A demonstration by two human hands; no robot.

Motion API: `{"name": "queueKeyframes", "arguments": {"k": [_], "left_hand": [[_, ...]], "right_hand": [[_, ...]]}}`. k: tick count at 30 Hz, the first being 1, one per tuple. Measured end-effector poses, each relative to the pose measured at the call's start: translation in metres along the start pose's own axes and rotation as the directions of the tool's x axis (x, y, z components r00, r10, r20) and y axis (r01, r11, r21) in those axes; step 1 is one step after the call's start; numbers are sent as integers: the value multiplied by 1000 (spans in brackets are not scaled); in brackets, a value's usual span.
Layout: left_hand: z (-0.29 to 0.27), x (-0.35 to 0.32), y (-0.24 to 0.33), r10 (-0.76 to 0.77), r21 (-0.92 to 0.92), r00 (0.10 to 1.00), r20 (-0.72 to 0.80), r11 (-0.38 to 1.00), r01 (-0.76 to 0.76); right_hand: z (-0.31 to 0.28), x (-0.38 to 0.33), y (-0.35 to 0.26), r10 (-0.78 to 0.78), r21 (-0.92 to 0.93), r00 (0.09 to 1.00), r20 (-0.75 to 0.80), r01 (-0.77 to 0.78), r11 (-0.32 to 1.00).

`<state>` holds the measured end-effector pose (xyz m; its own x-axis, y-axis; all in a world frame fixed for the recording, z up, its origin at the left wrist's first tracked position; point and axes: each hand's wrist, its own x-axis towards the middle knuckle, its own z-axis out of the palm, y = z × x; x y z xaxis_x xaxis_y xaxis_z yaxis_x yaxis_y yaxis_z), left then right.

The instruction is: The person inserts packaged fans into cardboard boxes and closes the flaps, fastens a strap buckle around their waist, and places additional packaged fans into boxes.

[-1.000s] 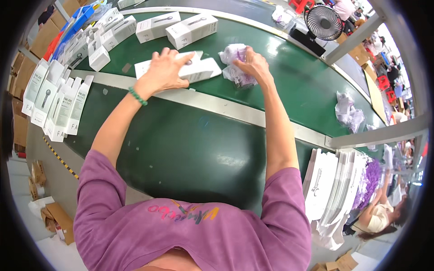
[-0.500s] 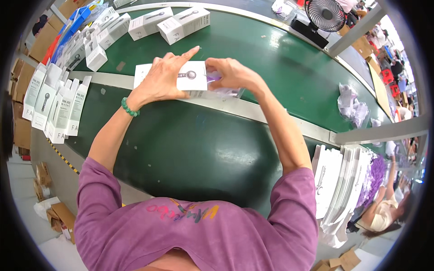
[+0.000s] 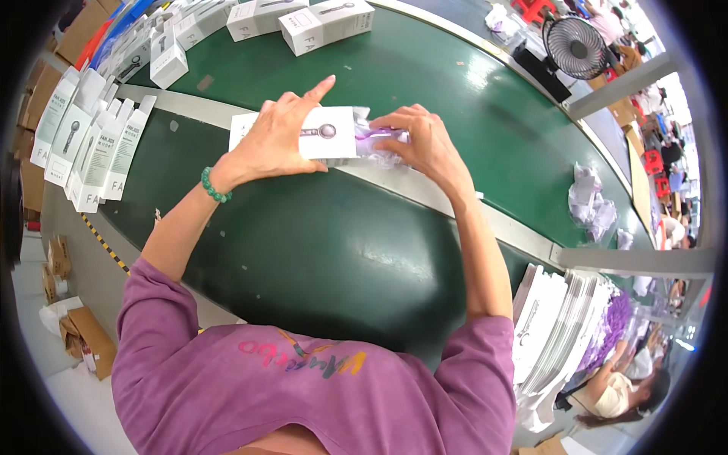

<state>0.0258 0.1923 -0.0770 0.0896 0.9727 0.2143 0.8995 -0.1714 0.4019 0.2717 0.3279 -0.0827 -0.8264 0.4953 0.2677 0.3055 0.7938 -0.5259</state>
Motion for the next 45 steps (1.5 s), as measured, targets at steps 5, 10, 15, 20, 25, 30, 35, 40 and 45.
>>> {"name": "queueKeyframes", "arguments": {"k": [5, 10, 15, 20, 25, 30, 35, 40, 45], "left_hand": [[9, -20, 19, 60, -57, 995, -79, 996, -65], [7, -41, 29, -26, -2, 995, -95, 1000, 26], [8, -46, 32, -46, 25, 995, -89, 999, 49], [13, -52, 37, 41, 58, 983, -179, 998, -31], [15, -53, 42, 30, 53, 985, -169, 998, -21], [17, -53, 45, 29, 46, 984, -177, 999, -21], [18, -58, 42, 42, 56, 978, -205, 998, -31], [18, -59, 43, 15, 47, 984, -178, 999, -6], [17, -57, 48, 20, 41, 985, -171, 999, -13]], "right_hand": [[21, 4, -36, 216, 208, 975, 54, -222, 952], [-1, 2, -39, 100, 307, 988, 120, -133, 943], [-4, 3, -32, 334, 408, 937, 106, -347, 844], [17, -11, -45, 164, -138, 942, -294, -211, 968], [13, -15, -42, 393, 37, 919, 31, -394, 918], [11, -12, -48, 318, -154, 938, 141, -296, 943], [-11, -10, -41, 371, 64, 886, 279, -403, 913], [-2, -16, -39, 421, 70, 870, 256, -451, 890], [5, -17, -47, 415, 11, 895, 165, -423, 906]]}}
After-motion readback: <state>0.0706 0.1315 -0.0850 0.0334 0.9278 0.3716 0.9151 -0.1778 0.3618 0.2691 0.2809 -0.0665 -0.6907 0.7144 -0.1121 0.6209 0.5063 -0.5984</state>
